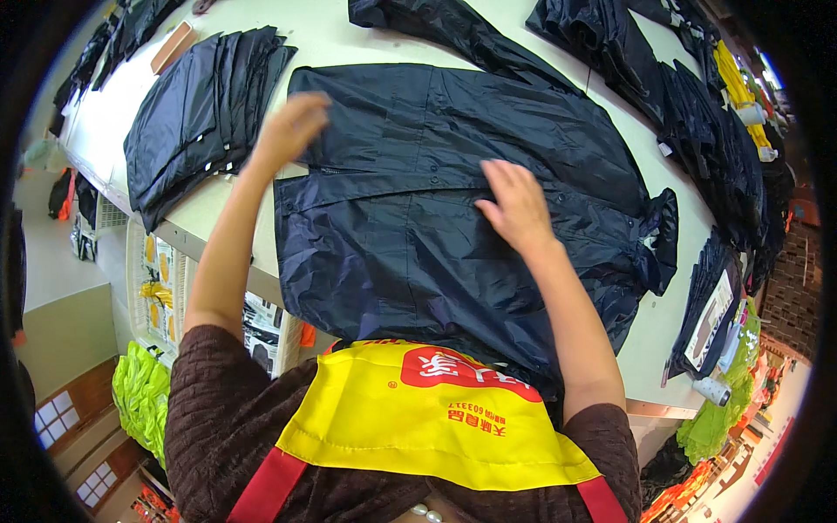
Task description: The person folds a dark jacket on a table, aligns the sleeves, zips it, and folds it into a compact rectangle. They then place the folded jacket into a plastic bag and set it aside. The person repeats the process with another jacket.
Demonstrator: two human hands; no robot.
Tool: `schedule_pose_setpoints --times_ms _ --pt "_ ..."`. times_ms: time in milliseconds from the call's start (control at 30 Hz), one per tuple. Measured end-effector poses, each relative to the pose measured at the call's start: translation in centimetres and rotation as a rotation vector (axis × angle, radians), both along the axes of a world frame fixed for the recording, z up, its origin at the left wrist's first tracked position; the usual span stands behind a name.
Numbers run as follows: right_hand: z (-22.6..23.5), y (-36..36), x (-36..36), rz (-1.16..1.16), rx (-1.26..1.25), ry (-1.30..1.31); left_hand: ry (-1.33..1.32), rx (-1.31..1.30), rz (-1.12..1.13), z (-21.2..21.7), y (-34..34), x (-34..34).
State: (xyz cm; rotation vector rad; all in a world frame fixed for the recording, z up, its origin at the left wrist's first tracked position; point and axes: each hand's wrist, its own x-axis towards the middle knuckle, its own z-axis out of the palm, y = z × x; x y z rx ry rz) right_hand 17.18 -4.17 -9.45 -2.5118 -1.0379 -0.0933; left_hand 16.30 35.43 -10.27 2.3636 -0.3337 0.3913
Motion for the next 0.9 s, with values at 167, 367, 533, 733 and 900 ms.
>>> schedule_pose_setpoints --times_ms 167,367,533,733,900 --pt "-3.7 6.5 1.2 0.244 0.148 0.017 0.034 0.428 0.177 -2.4 1.2 -6.1" --pt "-4.2 8.5 1.3 0.077 0.127 0.080 0.171 0.138 0.195 0.9 2.2 -13.4" --pt "-3.2 10.0 1.3 -0.092 -0.010 0.315 0.130 0.110 0.272 -1.6 2.7 -16.0" --pt "-2.6 10.7 1.9 -0.186 -0.123 0.422 0.399 -0.405 0.479 -1.3 3.0 -13.3" --pt "-1.7 11.4 2.1 -0.184 -0.150 0.415 0.449 -0.601 0.641 -3.2 3.6 -10.7"
